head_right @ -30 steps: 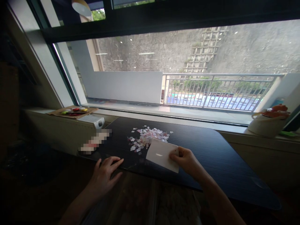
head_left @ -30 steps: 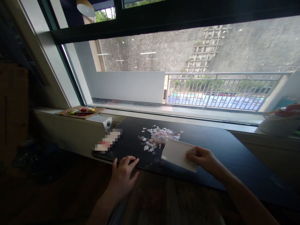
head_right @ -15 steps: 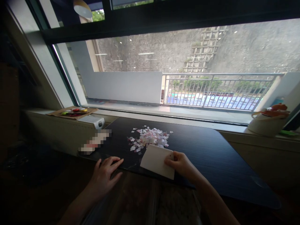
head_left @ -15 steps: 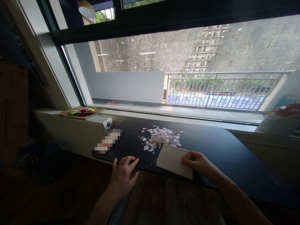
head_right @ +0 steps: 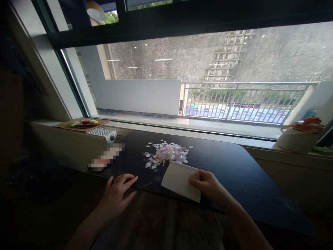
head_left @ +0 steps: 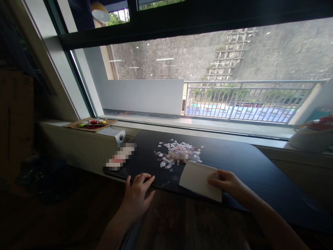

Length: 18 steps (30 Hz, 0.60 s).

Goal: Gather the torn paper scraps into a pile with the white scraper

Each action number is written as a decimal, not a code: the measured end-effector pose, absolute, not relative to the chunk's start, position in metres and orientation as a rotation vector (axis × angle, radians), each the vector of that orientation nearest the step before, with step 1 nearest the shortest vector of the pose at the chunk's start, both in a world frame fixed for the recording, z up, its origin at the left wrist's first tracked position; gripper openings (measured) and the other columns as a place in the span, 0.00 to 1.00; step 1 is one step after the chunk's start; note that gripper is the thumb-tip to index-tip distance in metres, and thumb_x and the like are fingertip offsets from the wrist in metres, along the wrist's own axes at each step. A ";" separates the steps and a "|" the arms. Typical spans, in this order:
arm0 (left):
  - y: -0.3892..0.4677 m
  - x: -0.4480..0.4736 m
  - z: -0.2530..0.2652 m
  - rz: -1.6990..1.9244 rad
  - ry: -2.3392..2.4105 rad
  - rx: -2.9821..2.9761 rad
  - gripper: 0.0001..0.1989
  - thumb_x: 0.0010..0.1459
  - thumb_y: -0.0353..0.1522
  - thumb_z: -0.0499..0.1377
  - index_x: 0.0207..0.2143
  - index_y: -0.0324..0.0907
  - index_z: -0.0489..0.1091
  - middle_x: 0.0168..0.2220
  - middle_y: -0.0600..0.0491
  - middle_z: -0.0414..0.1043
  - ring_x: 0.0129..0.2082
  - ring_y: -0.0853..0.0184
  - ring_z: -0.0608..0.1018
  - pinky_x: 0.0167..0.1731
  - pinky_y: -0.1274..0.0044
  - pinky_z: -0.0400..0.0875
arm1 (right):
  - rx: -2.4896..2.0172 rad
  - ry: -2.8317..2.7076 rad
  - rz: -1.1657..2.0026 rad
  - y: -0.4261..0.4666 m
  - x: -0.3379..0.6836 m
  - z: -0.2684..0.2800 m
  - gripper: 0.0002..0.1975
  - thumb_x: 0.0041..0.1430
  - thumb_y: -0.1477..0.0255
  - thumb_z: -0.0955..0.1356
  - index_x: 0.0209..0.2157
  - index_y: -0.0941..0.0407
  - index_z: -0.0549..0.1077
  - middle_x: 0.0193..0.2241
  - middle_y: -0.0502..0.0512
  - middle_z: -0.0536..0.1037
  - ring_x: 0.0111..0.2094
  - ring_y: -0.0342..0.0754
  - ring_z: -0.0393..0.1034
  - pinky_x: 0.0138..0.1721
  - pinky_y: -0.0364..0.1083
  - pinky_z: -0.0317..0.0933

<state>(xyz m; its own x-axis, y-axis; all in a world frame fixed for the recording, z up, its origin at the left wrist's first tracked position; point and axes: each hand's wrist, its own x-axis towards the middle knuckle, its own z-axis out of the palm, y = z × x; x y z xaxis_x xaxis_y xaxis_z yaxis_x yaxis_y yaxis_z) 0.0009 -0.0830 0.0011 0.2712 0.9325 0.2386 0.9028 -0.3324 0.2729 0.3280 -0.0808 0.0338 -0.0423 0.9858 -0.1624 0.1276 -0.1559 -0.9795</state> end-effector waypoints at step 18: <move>-0.083 0.000 0.001 0.561 1.746 2.418 0.23 0.54 0.30 0.53 0.53 0.48 0.65 0.51 0.48 0.67 0.53 0.56 0.68 0.56 0.47 0.44 | -1.321 -1.302 1.078 -0.068 0.307 0.038 0.17 0.40 0.61 0.74 0.30 0.58 0.75 0.26 0.54 0.79 0.27 0.49 0.72 0.28 0.46 0.65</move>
<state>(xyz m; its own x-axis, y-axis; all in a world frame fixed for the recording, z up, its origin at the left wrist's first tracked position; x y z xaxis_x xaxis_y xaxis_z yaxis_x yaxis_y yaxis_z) 0.0002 -0.0833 0.0008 0.2720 0.9338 0.2324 0.8945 -0.3343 0.2967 0.3071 -0.0675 0.0383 0.0418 0.9986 0.0320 0.1555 0.0252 -0.9875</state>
